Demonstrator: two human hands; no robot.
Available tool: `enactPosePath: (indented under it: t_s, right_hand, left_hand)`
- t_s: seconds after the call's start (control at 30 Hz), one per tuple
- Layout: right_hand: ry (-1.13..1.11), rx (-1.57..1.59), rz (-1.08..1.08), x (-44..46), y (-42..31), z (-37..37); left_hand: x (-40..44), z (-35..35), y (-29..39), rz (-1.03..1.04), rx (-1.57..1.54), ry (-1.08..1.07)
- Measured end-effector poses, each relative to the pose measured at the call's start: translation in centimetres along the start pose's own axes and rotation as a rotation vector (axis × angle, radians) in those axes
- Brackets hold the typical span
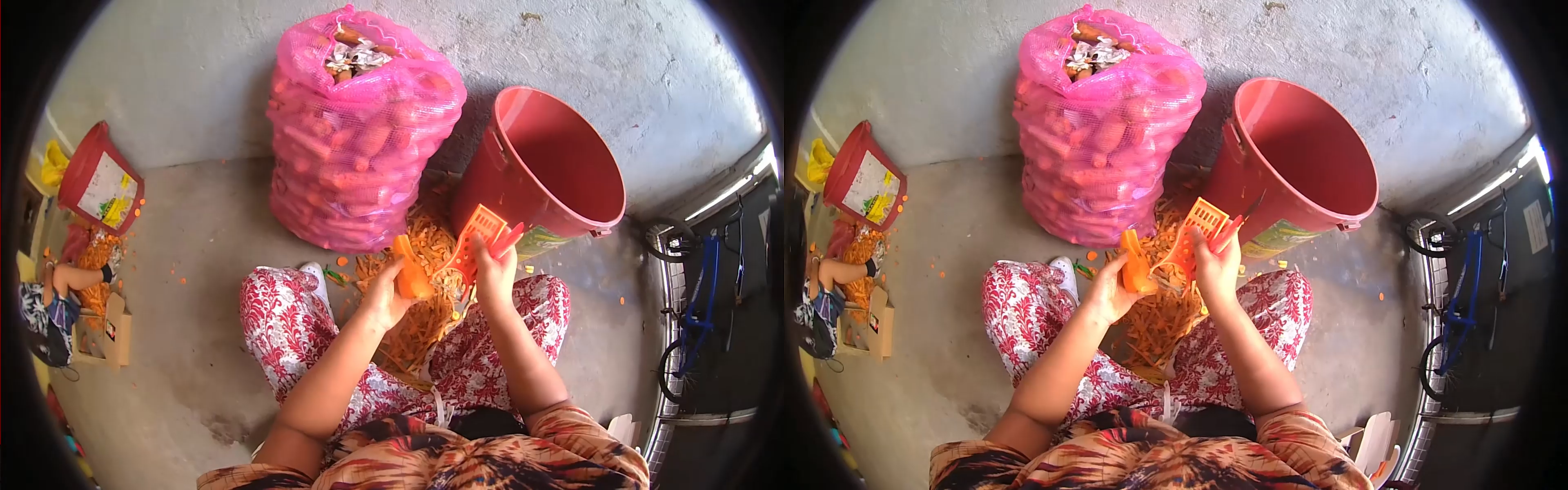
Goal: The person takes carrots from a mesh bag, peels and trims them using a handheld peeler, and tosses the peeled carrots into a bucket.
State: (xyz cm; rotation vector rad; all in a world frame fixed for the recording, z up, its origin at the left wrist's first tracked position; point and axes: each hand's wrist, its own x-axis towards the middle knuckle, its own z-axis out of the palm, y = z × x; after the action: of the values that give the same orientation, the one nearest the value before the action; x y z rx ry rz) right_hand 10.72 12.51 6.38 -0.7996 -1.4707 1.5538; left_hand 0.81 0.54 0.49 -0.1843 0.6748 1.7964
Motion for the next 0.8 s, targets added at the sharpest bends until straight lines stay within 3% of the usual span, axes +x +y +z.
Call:
enactPosePath:
  t_s: [0.1, 0.23, 0.4, 0.5, 0.6, 0.8]
  right_hand:
    - [0.013, 0.05, 0.007, 0.1, 0.8, -0.3]
    - [0.028, 0.011, 0.029, 0.5, 0.7, -1.1]
    - [-0.091, -0.132, 0.046, 1.1, 0.8, -2.0]
    - [-0.132, -0.202, 0.053, 1.4, 1.5, -2.6]
    - [-0.14, -0.195, 0.112, 1.2, 2.3, -3.0]
    - [-0.148, -0.161, 0.193, 1.8, 7.8, -4.8]
  left_hand:
    - [0.4, -0.4, 0.2, 0.032, 0.03, -0.031]
    - [0.2, -0.9, 0.8, -0.086, 0.136, -0.152]
    - [0.5, -1.6, 1.0, -0.133, 0.106, -0.186]
    - [1.0, -1.9, 0.9, -0.105, 0.078, -0.168]
    - [0.4, -1.0, 1.4, -0.066, 0.104, -0.31]
    - [-0.6, 0.6, 1.5, 0.008, 0.312, -0.342]
